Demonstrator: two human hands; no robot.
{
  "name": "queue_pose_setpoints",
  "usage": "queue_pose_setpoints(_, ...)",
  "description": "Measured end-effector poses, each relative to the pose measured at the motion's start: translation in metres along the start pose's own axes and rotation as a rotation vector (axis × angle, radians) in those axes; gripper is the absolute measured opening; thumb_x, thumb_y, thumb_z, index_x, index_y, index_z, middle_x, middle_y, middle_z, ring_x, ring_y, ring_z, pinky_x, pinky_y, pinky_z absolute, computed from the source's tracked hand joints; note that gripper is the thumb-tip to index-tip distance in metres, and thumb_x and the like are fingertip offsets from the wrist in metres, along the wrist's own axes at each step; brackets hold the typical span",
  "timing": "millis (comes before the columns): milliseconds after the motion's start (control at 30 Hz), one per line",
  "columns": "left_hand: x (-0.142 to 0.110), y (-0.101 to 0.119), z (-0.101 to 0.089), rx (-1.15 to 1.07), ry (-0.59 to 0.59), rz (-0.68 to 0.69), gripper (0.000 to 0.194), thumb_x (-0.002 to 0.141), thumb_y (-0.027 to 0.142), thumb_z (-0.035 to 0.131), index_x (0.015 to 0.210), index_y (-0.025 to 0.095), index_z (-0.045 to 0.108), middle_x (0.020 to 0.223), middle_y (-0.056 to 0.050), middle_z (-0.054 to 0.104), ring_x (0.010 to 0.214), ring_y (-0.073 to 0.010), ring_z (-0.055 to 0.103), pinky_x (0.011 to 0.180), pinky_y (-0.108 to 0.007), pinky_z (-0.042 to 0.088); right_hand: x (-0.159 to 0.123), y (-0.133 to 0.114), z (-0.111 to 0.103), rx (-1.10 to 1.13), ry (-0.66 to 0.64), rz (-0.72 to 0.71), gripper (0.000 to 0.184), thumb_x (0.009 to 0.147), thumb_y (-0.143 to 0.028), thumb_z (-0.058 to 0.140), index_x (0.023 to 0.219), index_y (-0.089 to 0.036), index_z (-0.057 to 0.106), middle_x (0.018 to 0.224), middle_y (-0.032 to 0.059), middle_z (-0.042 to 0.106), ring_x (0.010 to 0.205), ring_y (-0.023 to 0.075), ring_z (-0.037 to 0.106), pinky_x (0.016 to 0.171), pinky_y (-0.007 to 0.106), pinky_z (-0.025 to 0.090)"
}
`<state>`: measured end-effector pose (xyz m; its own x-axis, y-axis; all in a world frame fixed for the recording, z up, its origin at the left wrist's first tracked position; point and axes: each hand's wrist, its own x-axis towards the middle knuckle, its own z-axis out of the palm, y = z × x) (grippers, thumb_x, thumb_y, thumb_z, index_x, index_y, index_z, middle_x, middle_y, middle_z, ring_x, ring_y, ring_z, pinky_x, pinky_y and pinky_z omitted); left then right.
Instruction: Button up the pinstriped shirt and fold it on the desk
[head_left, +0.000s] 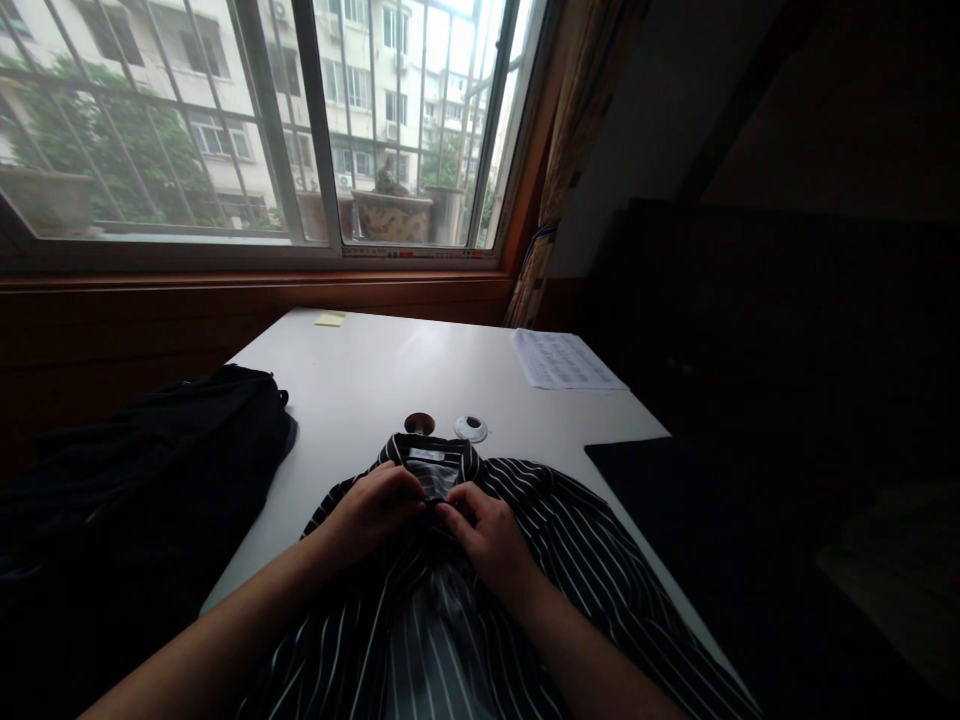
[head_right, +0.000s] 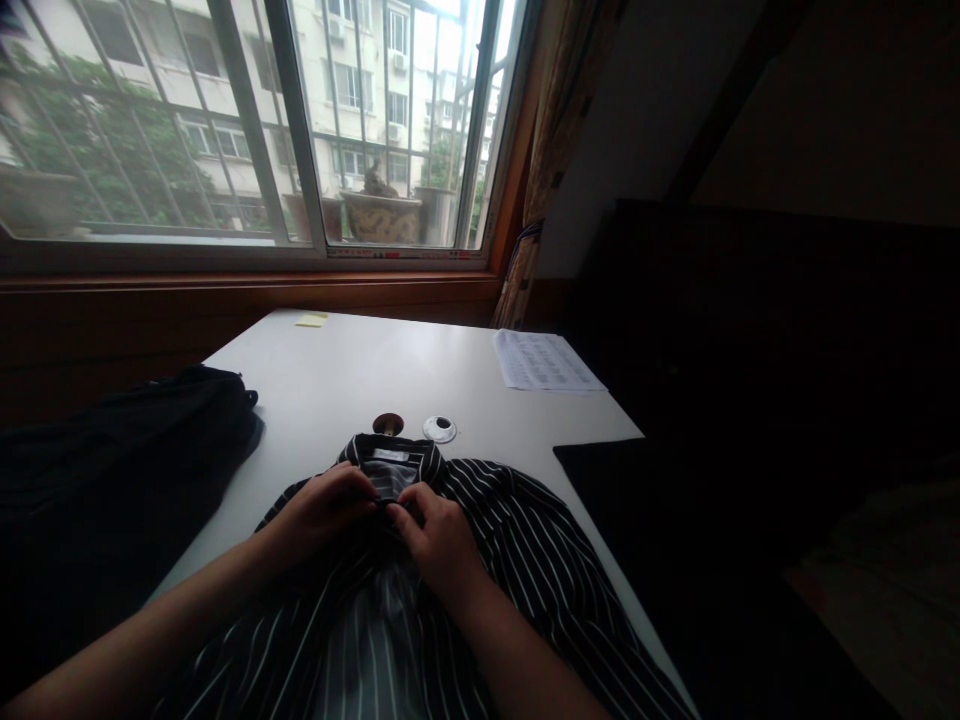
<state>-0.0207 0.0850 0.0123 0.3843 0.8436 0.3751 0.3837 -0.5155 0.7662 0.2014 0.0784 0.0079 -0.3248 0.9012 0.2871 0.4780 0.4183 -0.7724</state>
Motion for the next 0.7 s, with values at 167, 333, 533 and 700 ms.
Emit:
queue_pose_setpoints(167,0.0004,-0.0006,0.0013,0.031,-0.014,-0.024,0.008,0.091,0.024,0.063,0.096,0.018,0.066,0.089,-0.003,0.061,0.079,-0.0163,0.058,0.069,-0.027,0.048,0.0003,-0.0020,-0.0014,0.052,-0.059,-0.018,0.007,0.090,-0.028,0.065,0.093,-0.022,0.066,0.073,-0.0023,0.065,0.065,0.0141,0.061,0.061,0.023,0.042)
queue_pose_setpoints(333,-0.0001,-0.0017,0.0018,0.028,-0.026,-0.029,0.008,0.091,0.023,0.064,0.096,0.018,0.066,0.090,-0.003,0.060,0.081,-0.0168,0.058,0.072,-0.028,0.048,0.0001,-0.0044,-0.0028,0.054,-0.073,-0.033,0.003,0.090,-0.024,0.064,0.091,-0.021,0.066,0.077,-0.0019,0.068,0.070,0.0145,0.064,0.064,0.023,0.043)
queue_pose_setpoints(533,-0.0007,-0.0003,0.0016,0.016,-0.009,-0.032,0.007,0.092,0.023,0.063,0.096,0.018,0.066,0.090,-0.003,0.060,0.081,-0.0169,0.059,0.072,-0.028,0.048,0.0005,-0.0055,-0.0031,0.035,-0.065,-0.034,0.002,0.090,-0.021,0.065,0.090,-0.021,0.067,0.078,-0.0014,0.069,0.070,0.0148,0.064,0.065,0.024,0.044)
queue_pose_setpoints(700,-0.0001,-0.0021,0.0023,0.018,0.002,-0.031,0.006,0.091,0.023,0.063,0.095,0.019,0.066,0.090,-0.003,0.060,0.081,-0.0168,0.059,0.072,-0.028,0.048,0.0006,-0.0037,-0.0021,0.058,-0.067,-0.035,0.002,0.090,-0.020,0.065,0.090,-0.022,0.067,0.077,-0.0019,0.069,0.070,0.0144,0.064,0.064,0.023,0.044)
